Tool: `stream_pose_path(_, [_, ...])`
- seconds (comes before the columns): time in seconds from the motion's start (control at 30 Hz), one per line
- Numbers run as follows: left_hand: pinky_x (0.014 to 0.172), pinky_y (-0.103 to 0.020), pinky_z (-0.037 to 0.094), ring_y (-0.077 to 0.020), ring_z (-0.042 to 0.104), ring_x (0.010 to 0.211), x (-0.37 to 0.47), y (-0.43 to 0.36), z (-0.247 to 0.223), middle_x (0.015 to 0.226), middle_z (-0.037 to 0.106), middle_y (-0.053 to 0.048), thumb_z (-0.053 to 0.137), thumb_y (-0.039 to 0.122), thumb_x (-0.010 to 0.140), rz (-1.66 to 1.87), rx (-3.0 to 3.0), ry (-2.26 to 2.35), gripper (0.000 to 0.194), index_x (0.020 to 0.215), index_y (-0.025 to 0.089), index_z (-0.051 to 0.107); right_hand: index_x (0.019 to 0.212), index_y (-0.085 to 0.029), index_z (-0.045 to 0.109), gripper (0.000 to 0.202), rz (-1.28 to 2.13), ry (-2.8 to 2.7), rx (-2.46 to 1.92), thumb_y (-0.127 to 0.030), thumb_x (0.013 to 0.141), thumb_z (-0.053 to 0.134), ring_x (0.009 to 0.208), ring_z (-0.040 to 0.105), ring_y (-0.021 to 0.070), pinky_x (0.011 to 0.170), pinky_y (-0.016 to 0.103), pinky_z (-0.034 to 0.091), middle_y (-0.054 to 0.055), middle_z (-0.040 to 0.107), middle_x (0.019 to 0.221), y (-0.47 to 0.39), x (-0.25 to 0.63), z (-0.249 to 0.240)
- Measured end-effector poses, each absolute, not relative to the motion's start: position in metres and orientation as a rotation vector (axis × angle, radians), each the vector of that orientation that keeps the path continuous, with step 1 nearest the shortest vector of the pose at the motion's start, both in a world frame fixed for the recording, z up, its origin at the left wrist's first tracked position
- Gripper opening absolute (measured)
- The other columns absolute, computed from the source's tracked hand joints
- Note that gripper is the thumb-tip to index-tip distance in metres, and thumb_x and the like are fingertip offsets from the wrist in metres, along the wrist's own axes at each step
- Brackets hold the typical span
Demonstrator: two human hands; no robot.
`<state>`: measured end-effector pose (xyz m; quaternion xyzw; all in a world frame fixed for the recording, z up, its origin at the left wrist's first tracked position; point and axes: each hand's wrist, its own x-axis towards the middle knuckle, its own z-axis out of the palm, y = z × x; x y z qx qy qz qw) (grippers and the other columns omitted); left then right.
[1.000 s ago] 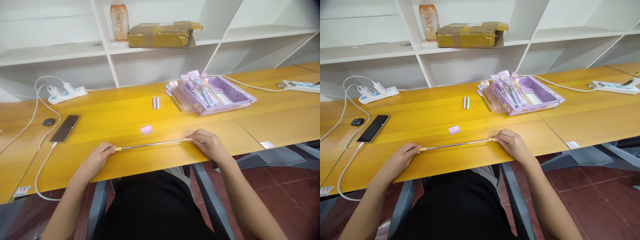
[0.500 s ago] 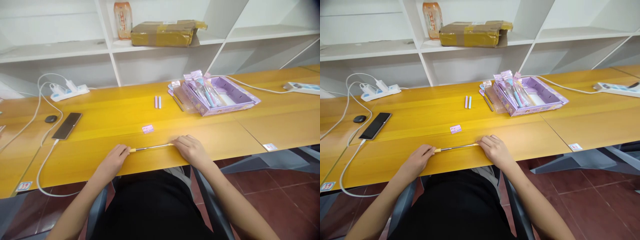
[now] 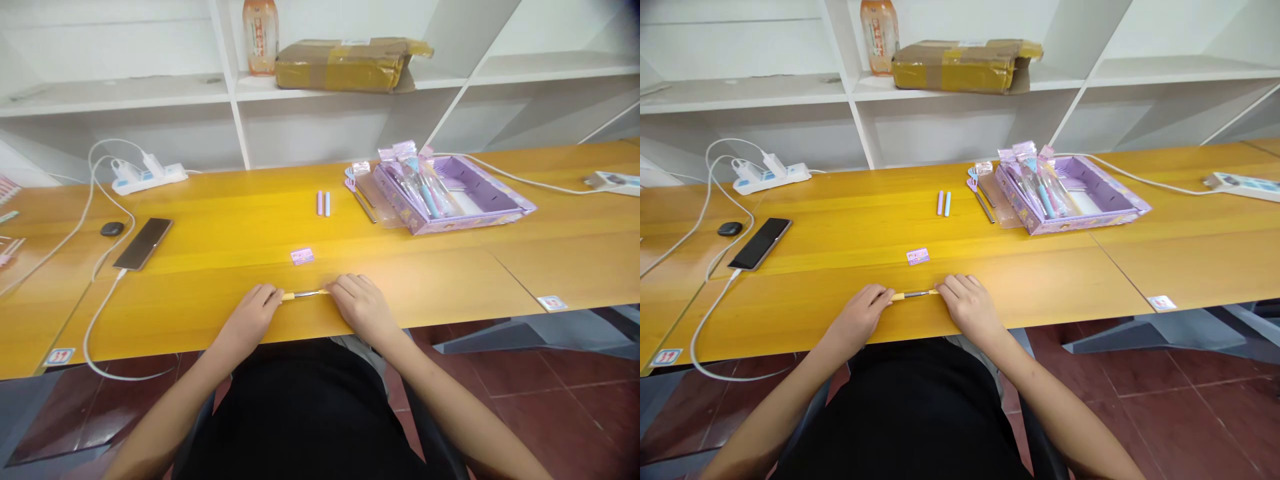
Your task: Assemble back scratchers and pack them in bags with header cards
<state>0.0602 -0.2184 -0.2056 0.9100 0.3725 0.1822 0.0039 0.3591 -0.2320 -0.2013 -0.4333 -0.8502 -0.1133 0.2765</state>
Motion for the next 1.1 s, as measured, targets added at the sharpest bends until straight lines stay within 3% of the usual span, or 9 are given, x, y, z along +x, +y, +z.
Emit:
stream_pose_path(0.27, [0.083, -0.038, 0.056, -0.0231, 0.066, 0.092, 0.065, -0.220, -0.198, 0.103, 0.068, -0.009, 0.044, 0.028, 0.117, 0.638, 2.883, 1.196, 0.025, 0.121, 0.018, 0.066, 0.104, -0.022, 0.068, 0.013, -0.216, -2.240, -1.174, -0.024, 0.113, 0.058, 0.087, 0.060, 0.0240, 0.077, 0.039, 0.042, 0.007, 0.070, 0.096, -0.232, 0.357, -0.203])
stream_pose_path(0.5, [0.083, -0.037, 0.056, -0.0224, 0.068, 0.093, 0.061, -0.218, -0.198, 0.106, 0.070, -0.008, 0.046, 0.031, 0.117, 0.667, 2.813, 1.184, 0.025, 0.127, 0.019, 0.066, 0.113, -0.021, 0.068, 0.016, -0.201, -2.248, -1.130, -0.016, 0.113, 0.053, 0.085, 0.059, 0.0239, 0.076, 0.039, 0.041, 0.007, 0.071, 0.094, -0.233, 0.360, -0.203])
stream_pose_path(0.67, [0.082, -0.037, 0.051, -0.0232, 0.064, 0.093, 0.060, -0.220, -0.199, 0.104, 0.071, -0.009, 0.051, 0.025, 0.114, 0.680, 2.886, 1.200, 0.020, 0.120, 0.016, 0.068, 0.098, -0.022, 0.066, 0.021, -0.284, -2.242, -1.170, -0.015, 0.113, 0.052, 0.080, 0.055, 0.0220, 0.076, 0.037, 0.038, 0.005, 0.066, 0.085, -0.234, 0.361, -0.202])
stream_pose_path(0.8, [0.080, -0.039, 0.046, -0.0257, 0.060, 0.095, 0.058, -0.223, -0.190, 0.105, 0.072, -0.010, 0.058, 0.026, 0.112, 0.601, 3.027, 1.307, 0.016, 0.113, 0.016, 0.070, 0.097, -0.021, 0.066, 0.023, -0.325, -2.265, -1.204, -0.011, 0.112, 0.051, 0.084, 0.055, 0.0217, 0.079, 0.037, 0.037, 0.006, 0.068, 0.091, -0.235, 0.363, -0.199])
stream_pose_path(0.93, [0.075, -0.040, 0.042, -0.0269, 0.059, 0.092, 0.021, -0.217, -0.175, 0.097, 0.070, -0.010, 0.060, 0.027, 0.111, 0.546, 3.149, 1.383, 0.016, 0.109, 0.018, 0.073, 0.098, -0.021, 0.066, 0.020, -0.432, -2.269, -1.246, -0.009, 0.109, 0.054, 0.088, 0.057, 0.0222, 0.084, 0.037, 0.038, 0.007, 0.071, 0.095, -0.231, 0.392, -0.199])
stream_pose_path(1.1, [0.073, -0.039, 0.041, -0.0266, 0.057, 0.086, -0.080, -0.199, -0.160, 0.092, 0.065, -0.008, 0.051, 0.033, 0.113, 0.491, 3.146, 1.522, 0.025, 0.107, 0.022, 0.073, 0.097, -0.022, 0.069, 0.012, -0.640, -2.109, -1.417, -0.014, 0.103, 0.063, 0.087, 0.061, 0.0224, 0.085, 0.037, 0.042, 0.006, 0.072, 0.090, -0.222, 0.494, -0.206])
